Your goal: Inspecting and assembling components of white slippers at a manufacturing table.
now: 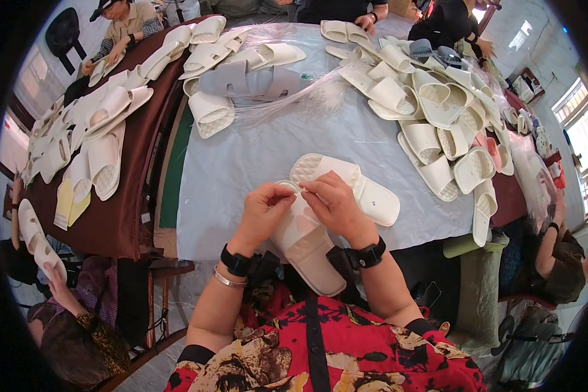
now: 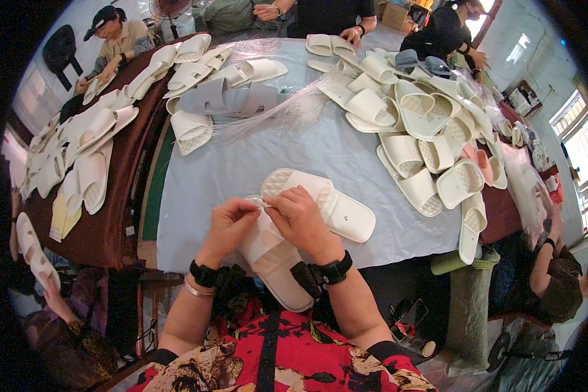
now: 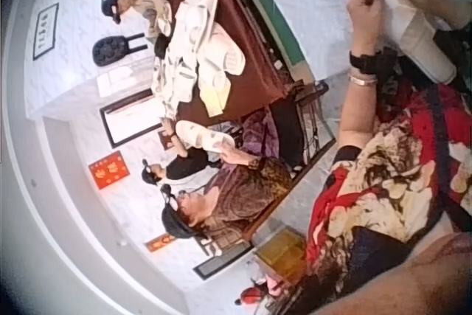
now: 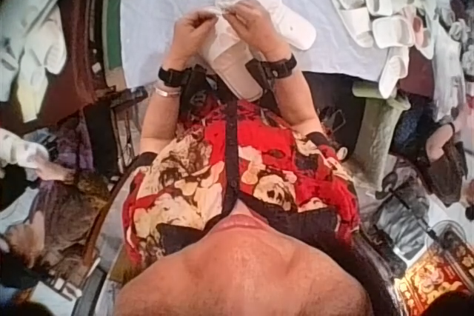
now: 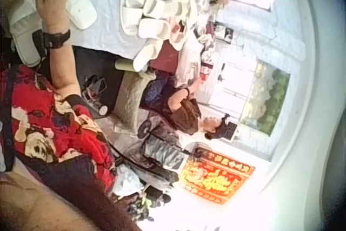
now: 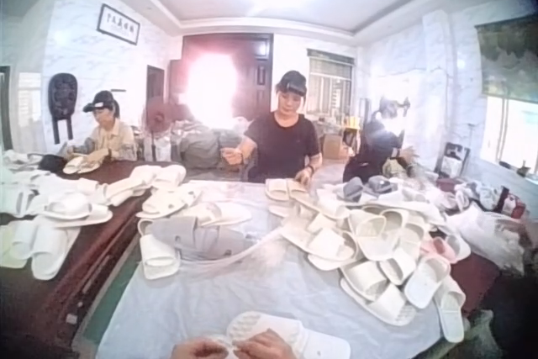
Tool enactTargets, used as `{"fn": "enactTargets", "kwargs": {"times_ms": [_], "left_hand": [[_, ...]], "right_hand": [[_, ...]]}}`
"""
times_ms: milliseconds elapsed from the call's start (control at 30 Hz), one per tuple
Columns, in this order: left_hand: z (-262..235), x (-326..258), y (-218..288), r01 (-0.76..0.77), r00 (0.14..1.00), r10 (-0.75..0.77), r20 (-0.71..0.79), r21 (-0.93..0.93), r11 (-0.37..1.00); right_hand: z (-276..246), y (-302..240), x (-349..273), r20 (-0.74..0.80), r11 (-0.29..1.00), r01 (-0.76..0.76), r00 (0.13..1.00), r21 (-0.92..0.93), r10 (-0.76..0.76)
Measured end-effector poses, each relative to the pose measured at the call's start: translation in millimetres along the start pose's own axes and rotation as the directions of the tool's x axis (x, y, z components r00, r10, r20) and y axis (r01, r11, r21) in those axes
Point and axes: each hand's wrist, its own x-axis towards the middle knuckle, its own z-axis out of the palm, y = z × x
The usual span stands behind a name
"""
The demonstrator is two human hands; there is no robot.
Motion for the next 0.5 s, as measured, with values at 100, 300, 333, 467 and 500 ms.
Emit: {"fn": "enactTargets", "kwargs": {"times_ms": [100,300,333,467,500], "left_hand": [[1,-1,2,-0.006,1.0,0.007,-0.012,0.071,0.997],[5,0,12,-0.141,0.986,0.16,-0.038,0.305,0.942],[6,0,13,-0.141,0.987,0.159,-0.037,0.305,0.942],[8,-2,12,-0.136,0.984,0.168,-0.054,0.373,0.918],[8,-2,12,-0.144,0.983,0.177,-0.053,0.377,0.915]], "right_hand": [[0,-2,-2,0.027,0.999,-0.048,0.998,-0.018,0.048],[0,-2,-5,0.091,0.989,-0.133,0.986,-0.069,0.139],[0,-1,-6,0.095,0.987,-0.138,0.985,-0.079,0.145],[1,-1,-6,0.1,0.987,-0.132,0.985,-0.091,0.141],[1,-2,-6,0.097,0.987,-0.131,0.985,-0.09,0.139]]}}
